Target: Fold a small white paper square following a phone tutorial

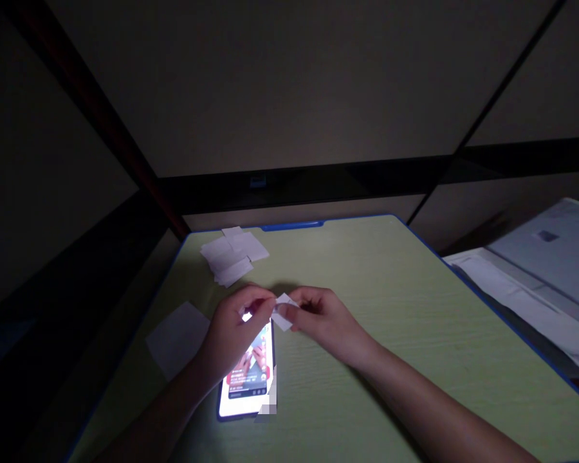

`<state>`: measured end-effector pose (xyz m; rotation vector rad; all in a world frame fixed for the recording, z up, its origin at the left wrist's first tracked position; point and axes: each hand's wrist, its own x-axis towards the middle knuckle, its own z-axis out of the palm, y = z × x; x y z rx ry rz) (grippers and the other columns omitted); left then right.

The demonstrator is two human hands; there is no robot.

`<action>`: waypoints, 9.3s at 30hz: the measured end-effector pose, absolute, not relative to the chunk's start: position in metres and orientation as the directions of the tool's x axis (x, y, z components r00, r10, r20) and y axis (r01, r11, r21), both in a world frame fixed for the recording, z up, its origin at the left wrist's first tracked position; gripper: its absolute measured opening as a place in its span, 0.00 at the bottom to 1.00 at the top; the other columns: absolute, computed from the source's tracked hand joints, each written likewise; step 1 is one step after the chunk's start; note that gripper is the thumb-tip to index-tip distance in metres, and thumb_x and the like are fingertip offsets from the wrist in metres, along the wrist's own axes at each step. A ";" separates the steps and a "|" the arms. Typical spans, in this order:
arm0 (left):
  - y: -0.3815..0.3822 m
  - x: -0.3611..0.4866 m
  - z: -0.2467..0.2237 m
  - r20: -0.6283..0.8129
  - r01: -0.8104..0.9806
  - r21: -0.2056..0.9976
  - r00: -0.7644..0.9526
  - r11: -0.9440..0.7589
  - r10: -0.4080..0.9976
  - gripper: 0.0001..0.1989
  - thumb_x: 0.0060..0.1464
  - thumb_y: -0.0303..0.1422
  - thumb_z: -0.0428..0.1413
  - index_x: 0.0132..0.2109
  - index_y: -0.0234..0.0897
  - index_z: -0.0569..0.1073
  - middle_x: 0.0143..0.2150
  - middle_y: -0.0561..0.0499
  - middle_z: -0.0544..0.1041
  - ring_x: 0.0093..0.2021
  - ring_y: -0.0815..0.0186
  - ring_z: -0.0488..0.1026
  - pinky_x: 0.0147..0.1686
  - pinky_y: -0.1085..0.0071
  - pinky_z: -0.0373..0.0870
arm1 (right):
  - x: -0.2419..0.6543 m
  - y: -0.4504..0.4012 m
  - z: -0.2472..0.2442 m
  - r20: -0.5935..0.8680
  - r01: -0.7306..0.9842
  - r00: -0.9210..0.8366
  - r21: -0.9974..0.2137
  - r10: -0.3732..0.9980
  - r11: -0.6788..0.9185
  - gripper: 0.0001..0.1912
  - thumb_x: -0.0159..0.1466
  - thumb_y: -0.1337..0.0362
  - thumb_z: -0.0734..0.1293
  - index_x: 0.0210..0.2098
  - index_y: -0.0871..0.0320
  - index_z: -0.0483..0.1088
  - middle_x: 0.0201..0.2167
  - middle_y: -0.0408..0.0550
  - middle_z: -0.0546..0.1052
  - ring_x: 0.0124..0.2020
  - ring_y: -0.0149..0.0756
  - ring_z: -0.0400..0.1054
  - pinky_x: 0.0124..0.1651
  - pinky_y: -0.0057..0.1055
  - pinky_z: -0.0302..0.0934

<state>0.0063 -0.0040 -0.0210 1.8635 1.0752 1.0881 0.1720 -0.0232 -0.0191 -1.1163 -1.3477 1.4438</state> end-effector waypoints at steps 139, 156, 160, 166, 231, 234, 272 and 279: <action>0.001 -0.006 -0.015 0.401 0.295 0.859 0.123 -0.420 0.908 0.05 0.56 0.32 0.54 0.37 0.37 0.73 0.29 0.53 0.78 0.28 0.70 0.77 0.29 0.77 0.71 | 0.166 -0.040 -0.028 0.410 0.490 -0.269 -0.721 0.872 0.490 0.05 0.62 0.68 0.63 0.38 0.55 0.66 0.37 0.49 0.72 0.39 0.40 0.67 0.41 0.38 0.63; -0.009 0.005 -0.013 0.280 0.256 0.898 0.297 -0.359 0.913 0.04 0.52 0.30 0.56 0.35 0.35 0.74 0.26 0.53 0.77 0.24 0.72 0.73 0.24 0.78 0.67 | 0.165 -0.036 -0.022 0.288 0.296 -0.048 -0.910 0.956 0.289 0.05 0.61 0.62 0.65 0.33 0.57 0.69 0.28 0.46 0.72 0.29 0.33 0.65 0.30 0.31 0.60; -0.009 0.004 -0.012 0.283 0.290 0.877 0.332 -0.382 0.900 0.05 0.54 0.32 0.55 0.33 0.35 0.74 0.22 0.54 0.74 0.23 0.72 0.72 0.24 0.77 0.65 | 0.165 -0.037 -0.020 0.296 0.310 -0.059 -0.902 0.953 0.300 0.04 0.59 0.62 0.67 0.30 0.57 0.70 0.25 0.44 0.72 0.27 0.32 0.64 0.29 0.30 0.60; -0.008 0.001 -0.015 0.293 0.373 0.824 0.364 -0.427 0.884 0.06 0.56 0.32 0.54 0.34 0.35 0.74 0.25 0.53 0.75 0.25 0.71 0.72 0.26 0.75 0.65 | 0.163 -0.036 -0.021 0.267 0.325 -0.068 -0.905 0.961 0.274 0.05 0.60 0.62 0.66 0.31 0.57 0.70 0.25 0.45 0.73 0.26 0.32 0.64 0.28 0.29 0.59; -0.005 0.006 -0.023 0.101 0.225 0.956 0.354 -0.190 0.930 0.06 0.53 0.32 0.52 0.30 0.35 0.69 0.23 0.55 0.70 0.24 0.71 0.69 0.24 0.76 0.65 | 0.167 -0.029 -0.023 0.108 0.122 -0.111 -0.985 0.988 0.121 0.08 0.58 0.60 0.67 0.28 0.58 0.69 0.22 0.41 0.69 0.24 0.29 0.61 0.27 0.27 0.57; -0.006 0.004 -0.021 0.093 0.227 0.954 0.397 -0.195 0.913 0.06 0.54 0.33 0.52 0.33 0.35 0.70 0.25 0.54 0.71 0.25 0.71 0.70 0.25 0.76 0.65 | 0.168 -0.028 -0.023 0.095 0.121 -0.098 -0.987 0.991 0.107 0.09 0.58 0.59 0.67 0.28 0.59 0.69 0.22 0.41 0.68 0.24 0.29 0.61 0.27 0.27 0.57; -0.003 0.004 -0.015 0.056 0.145 0.984 0.282 -0.100 0.958 0.09 0.49 0.33 0.55 0.38 0.34 0.72 0.28 0.52 0.74 0.23 0.72 0.68 0.22 0.77 0.63 | 0.167 -0.022 -0.023 0.147 0.084 -0.073 -0.985 0.986 0.153 0.06 0.58 0.61 0.67 0.30 0.58 0.68 0.22 0.40 0.68 0.23 0.29 0.61 0.27 0.28 0.59; -0.005 0.006 -0.016 0.126 0.186 0.965 0.287 -0.185 0.950 0.05 0.50 0.29 0.55 0.35 0.35 0.72 0.29 0.53 0.74 0.28 0.69 0.70 0.29 0.75 0.67 | 0.166 -0.029 -0.018 0.246 0.160 -0.058 -0.954 0.968 0.252 0.07 0.59 0.66 0.65 0.38 0.58 0.69 0.25 0.41 0.69 0.26 0.31 0.63 0.30 0.30 0.60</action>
